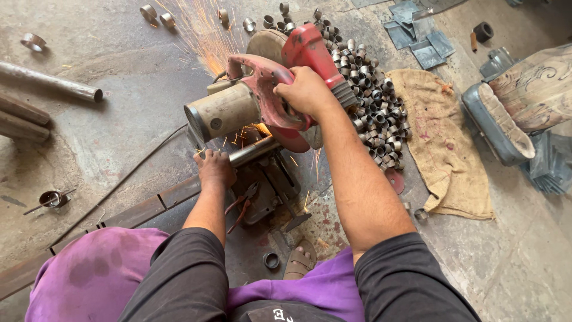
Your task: The person uses a red chop saw to cut a metal pipe clamped in a vise. Sparks fly as the blade cuts through the pipe. The person adjusts the pipe with pliers and continues cutting.
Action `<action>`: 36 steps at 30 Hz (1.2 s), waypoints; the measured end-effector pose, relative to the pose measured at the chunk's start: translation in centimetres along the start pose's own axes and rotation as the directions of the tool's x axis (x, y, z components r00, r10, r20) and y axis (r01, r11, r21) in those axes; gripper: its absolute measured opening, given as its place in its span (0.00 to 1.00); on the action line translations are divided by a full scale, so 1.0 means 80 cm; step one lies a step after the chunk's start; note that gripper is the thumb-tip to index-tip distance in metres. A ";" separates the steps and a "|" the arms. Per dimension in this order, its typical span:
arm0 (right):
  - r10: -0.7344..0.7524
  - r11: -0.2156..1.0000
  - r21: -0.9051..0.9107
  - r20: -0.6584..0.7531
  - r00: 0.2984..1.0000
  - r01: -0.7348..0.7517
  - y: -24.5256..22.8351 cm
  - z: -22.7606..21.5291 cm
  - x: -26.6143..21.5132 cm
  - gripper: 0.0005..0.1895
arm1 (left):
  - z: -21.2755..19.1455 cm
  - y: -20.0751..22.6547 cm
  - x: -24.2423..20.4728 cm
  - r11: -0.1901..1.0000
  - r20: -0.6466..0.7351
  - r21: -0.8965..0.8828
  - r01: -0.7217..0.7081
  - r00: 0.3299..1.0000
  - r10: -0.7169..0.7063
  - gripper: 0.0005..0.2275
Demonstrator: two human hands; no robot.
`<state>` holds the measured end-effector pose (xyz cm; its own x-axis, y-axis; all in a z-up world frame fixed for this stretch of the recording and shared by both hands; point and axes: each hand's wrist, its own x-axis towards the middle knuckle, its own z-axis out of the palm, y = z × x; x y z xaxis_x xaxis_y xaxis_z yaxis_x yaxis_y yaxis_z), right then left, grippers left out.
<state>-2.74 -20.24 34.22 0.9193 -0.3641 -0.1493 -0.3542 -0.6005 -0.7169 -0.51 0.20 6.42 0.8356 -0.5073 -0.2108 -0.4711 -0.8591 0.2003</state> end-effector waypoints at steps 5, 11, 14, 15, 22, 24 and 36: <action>-0.010 1.000 0.023 -0.004 1.000 0.010 0.003 0.001 -0.001 0.12 | 0.001 0.003 0.002 1.000 0.024 0.009 0.021 1.000 -0.021 0.22; -0.036 0.999 0.040 -0.016 0.999 0.037 0.004 0.002 -0.004 0.13 | 0.006 0.005 0.006 0.999 -0.035 0.031 0.025 0.999 -0.024 0.21; -0.039 0.997 0.060 -0.015 0.999 0.040 0.004 0.002 -0.006 0.14 | 0.009 0.007 0.011 0.998 0.017 0.048 0.035 0.999 -0.036 0.19; -0.041 0.997 0.062 -0.017 0.999 0.042 0.004 0.003 -0.006 0.14 | 0.010 0.007 0.013 0.998 0.041 0.059 0.038 0.998 -0.040 0.18; -0.099 0.994 0.043 -0.066 0.993 0.102 0.015 0.008 0.003 0.15 | 0.022 0.007 0.027 0.981 0.044 0.192 0.003 0.999 -0.011 0.16; -0.130 0.991 0.011 -0.046 0.990 0.130 0.018 0.006 0.005 0.14 | 0.025 0.008 0.026 0.977 -0.044 0.212 0.027 0.999 -0.018 0.16; -0.129 0.988 -0.087 -0.055 0.990 0.124 0.023 -0.002 0.000 0.19 | 0.022 0.021 0.025 0.992 0.001 0.102 0.072 0.997 -0.073 0.18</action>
<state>-3.38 -21.47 33.04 0.9465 -0.3223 -0.0176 -0.2511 -0.7010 -0.6675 -0.14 -2.39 4.64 0.8673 -0.4435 -0.2261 -0.4359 -0.8959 0.0855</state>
